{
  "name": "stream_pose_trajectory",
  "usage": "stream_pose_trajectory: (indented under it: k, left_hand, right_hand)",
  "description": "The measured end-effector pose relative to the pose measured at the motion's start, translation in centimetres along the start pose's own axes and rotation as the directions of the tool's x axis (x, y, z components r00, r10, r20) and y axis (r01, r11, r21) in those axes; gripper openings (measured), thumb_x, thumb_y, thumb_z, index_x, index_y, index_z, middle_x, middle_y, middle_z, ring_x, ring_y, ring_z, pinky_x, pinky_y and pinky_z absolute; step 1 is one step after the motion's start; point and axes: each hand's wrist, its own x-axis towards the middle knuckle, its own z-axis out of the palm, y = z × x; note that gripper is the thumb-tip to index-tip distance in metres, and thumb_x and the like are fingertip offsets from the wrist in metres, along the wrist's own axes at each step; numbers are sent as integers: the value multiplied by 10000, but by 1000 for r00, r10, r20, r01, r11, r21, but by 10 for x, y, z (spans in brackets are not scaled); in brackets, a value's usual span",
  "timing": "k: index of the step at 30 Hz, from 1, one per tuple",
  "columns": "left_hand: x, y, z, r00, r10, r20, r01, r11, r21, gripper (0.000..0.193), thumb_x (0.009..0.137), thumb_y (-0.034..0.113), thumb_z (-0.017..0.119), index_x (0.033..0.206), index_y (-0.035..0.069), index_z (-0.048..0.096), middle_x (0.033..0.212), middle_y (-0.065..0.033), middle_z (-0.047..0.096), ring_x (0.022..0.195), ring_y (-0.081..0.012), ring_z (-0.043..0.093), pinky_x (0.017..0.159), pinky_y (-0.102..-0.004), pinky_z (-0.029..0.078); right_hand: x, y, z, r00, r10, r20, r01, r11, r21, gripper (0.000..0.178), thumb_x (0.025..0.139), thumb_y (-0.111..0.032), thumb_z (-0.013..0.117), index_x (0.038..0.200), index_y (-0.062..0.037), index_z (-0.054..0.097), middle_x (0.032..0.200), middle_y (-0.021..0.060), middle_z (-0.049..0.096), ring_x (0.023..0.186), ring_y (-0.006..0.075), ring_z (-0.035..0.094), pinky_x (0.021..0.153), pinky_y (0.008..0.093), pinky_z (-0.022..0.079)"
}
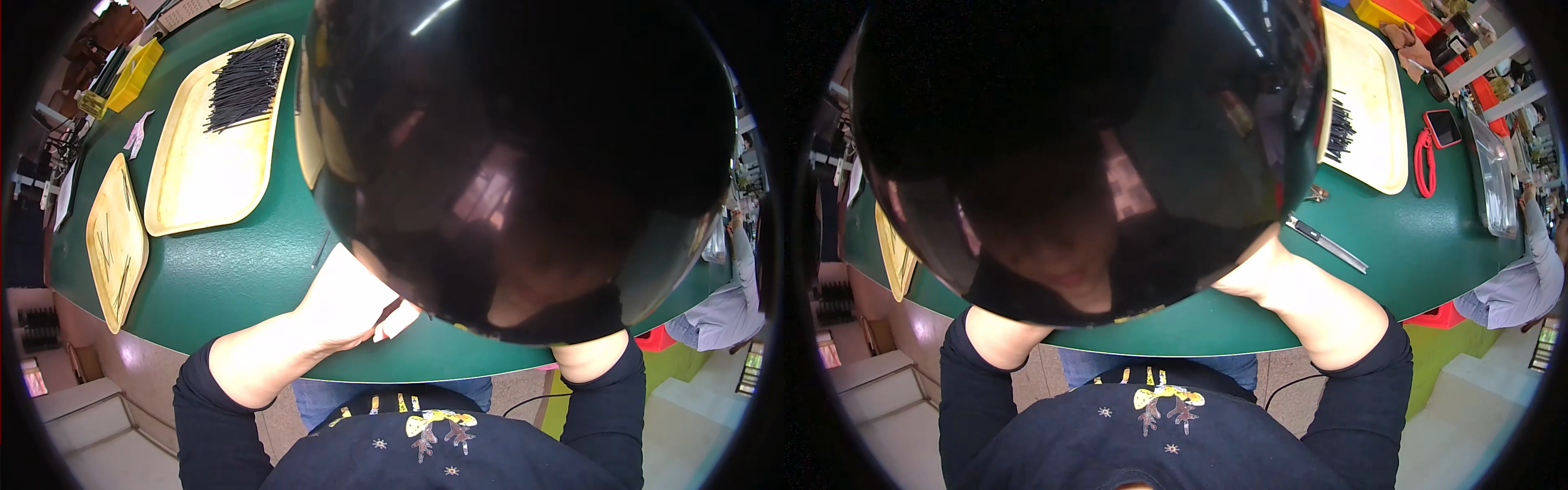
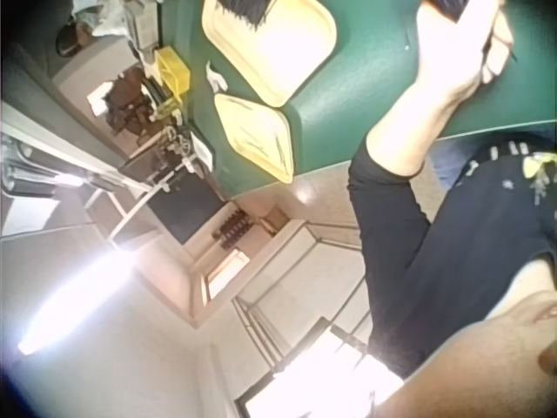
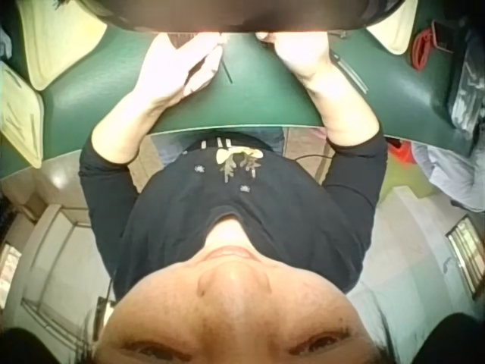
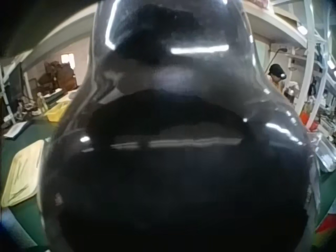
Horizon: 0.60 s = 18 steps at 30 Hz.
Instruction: The person separates and aligns thin rods from a bundle by hand under a desk lamp, measures components using a caliper, and gathers additional rods from a tray.
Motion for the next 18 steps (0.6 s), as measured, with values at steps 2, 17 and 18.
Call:
stream_pose_trajectory:
  k: [2,17,18]
  left_hand:
    - [1,-1,-3,998,32,46,-25,991,-131,203,784,-14,502,654,116,415,424,1,281,355,-103,289,381,-260,267]
    - [8,13,29,924,-208,-322,266,952,148,249,781,-47,467,571,61,388,420,-8,296,350,-112,328,353,-248,256]
    - [6,9,23,924,-213,-317,277,946,170,274,778,-22,505,548,58,379,417,-11,300,353,-113,334,350,-244,254]
  right_hand:
    - [-1,-5,-2,1000,-4,-8,4,1000,6,537,740,-164,459,1228,9,318,1194,138,414,1071,219,448,925,312,354]
    - [-10,-9,-3,1000,3,0,-3,997,76,529,760,-194,428,1236,5,306,1207,134,401,1080,214,440,933,309,346]
    - [-11,-9,-3,1000,4,0,-4,997,80,529,762,-196,426,1236,4,305,1208,134,400,1081,214,439,933,309,346]
